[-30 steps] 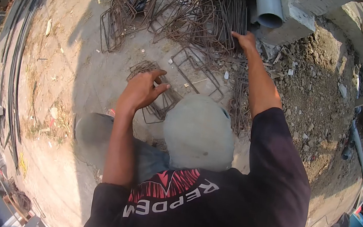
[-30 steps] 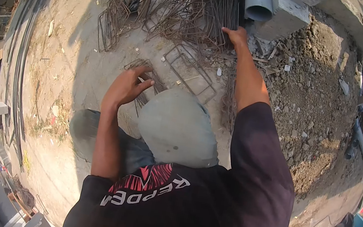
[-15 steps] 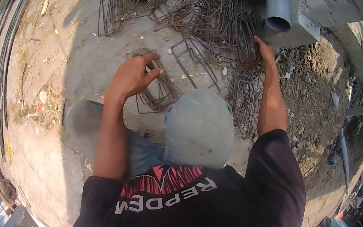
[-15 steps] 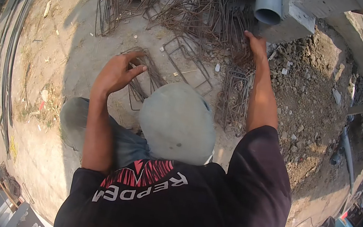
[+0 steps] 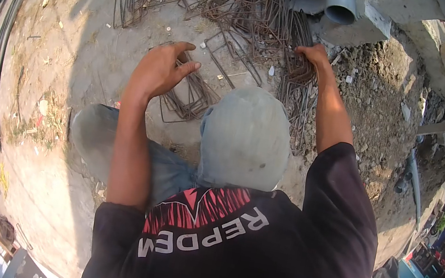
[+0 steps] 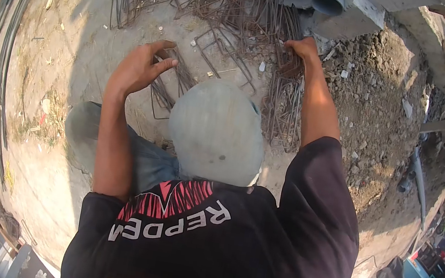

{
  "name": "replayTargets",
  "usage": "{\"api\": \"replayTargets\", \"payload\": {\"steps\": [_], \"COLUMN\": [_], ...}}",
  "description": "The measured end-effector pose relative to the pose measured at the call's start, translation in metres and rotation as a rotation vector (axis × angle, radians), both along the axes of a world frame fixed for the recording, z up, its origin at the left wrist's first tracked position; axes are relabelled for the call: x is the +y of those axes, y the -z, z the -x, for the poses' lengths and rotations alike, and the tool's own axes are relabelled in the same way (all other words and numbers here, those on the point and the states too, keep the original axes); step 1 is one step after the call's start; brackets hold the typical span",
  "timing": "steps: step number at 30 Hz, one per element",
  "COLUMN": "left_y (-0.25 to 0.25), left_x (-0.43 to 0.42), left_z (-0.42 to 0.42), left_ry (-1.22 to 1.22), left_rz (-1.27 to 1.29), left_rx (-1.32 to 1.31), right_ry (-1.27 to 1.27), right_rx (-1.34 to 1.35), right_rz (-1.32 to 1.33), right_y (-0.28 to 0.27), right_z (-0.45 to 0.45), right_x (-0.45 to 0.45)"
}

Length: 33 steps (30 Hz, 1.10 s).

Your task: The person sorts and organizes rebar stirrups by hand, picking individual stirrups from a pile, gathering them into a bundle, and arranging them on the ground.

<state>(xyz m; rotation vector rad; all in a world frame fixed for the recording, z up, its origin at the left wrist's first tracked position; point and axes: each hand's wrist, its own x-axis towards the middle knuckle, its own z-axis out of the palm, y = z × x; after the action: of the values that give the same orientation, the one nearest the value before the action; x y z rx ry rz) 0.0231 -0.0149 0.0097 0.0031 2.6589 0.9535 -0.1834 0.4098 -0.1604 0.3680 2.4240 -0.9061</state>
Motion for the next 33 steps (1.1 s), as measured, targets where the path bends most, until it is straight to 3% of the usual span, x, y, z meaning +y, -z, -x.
{"api": "replayTargets", "payload": {"steps": [5,10,11,17,20,23,25,29,31,33], "left_y": [-0.022,-0.030,-0.030,-0.021,-0.014,0.003,0.038,0.077,0.078,0.096], "left_x": [-0.014,-0.034,-0.033,-0.019,-0.012,0.000,0.012,0.071,0.100,0.117], "left_z": [-0.006,-0.012,-0.009,0.005,0.010,0.016,0.022,0.021,0.022,0.032], "left_ry": [-0.062,-0.214,-0.206,-0.173,-0.154,-0.108,-0.089,-0.069,-0.292,-0.453], "left_rz": [-0.042,-0.010,-0.001,-0.019,-0.039,-0.027,-0.123,-0.371,-0.788,-1.163], "left_rx": [-0.025,-0.065,-0.083,-0.167,-0.179,-0.090,-0.059,-0.262,-0.503,-0.534], "right_ry": [0.156,0.215,0.229,0.368,0.295,0.440,0.455,0.328,0.268,0.234], "right_rx": [0.127,0.348,0.227,0.367,0.365,0.321,0.282,0.360,0.368,0.378], "right_rz": [0.197,0.177,0.177,0.070,-0.176,0.207,0.306,0.463,0.508,0.567], "right_y": [-0.009,-0.079,-0.099,-0.120,-0.151,-0.152,-0.167,-0.193,-0.219,-0.224], "right_z": [-0.026,-0.112,-0.127,-0.208,-0.223,-0.225,-0.221,-0.209,-0.202,-0.190], "right_x": [-0.001,0.027,0.035,0.054,0.020,0.009,-0.009,-0.041,-0.058,-0.066]}}
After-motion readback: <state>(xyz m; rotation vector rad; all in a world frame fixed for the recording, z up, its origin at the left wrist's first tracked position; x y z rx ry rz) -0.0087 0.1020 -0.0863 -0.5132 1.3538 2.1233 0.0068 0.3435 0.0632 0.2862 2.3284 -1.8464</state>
